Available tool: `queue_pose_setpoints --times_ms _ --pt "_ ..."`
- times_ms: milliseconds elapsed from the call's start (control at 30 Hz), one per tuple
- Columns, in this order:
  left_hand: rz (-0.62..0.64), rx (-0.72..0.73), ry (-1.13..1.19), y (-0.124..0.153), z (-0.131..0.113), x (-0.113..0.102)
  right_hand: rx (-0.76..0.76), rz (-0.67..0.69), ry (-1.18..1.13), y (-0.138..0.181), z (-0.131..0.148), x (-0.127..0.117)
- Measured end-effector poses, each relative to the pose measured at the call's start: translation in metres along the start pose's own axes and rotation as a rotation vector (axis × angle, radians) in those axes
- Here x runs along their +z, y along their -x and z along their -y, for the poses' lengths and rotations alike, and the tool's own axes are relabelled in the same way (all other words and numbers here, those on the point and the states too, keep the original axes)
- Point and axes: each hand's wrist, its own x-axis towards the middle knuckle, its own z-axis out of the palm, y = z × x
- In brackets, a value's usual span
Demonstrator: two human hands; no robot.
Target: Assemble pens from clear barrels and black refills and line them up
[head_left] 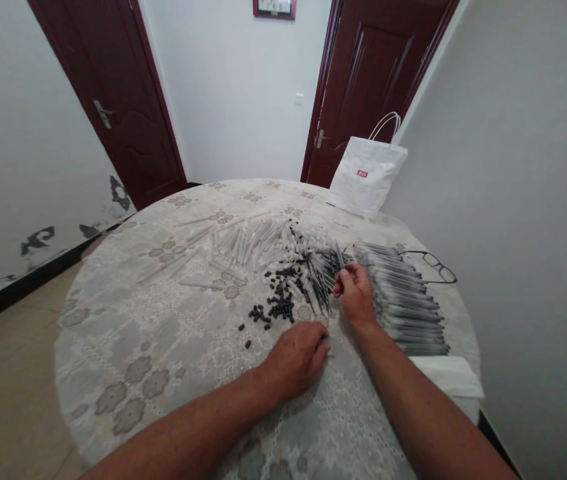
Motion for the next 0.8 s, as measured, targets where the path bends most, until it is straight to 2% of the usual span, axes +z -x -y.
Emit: queue_pose_setpoints --times_ms 133,267,500,700,800 --pt "-0.074 -0.11 0.199 -0.001 0.005 -0.021 0.01 -0.009 -0.016 0.0 -0.002 0.002" --pt "-0.227 -0.212 0.361 -0.002 0.008 -0.04 -0.019 0.056 0.057 0.006 -0.003 0.005" --pt "-0.402 -0.525 0.682 -0.013 0.023 -0.053 -0.219 0.179 0.375 0.021 0.004 0.006" --pt "-0.568 -0.553 1.004 -0.022 0.041 -0.053 -0.419 0.319 0.576 0.031 0.02 0.009" --pt "-0.584 -0.511 1.07 -0.022 0.045 -0.053 -0.477 0.385 0.605 0.033 0.024 0.012"
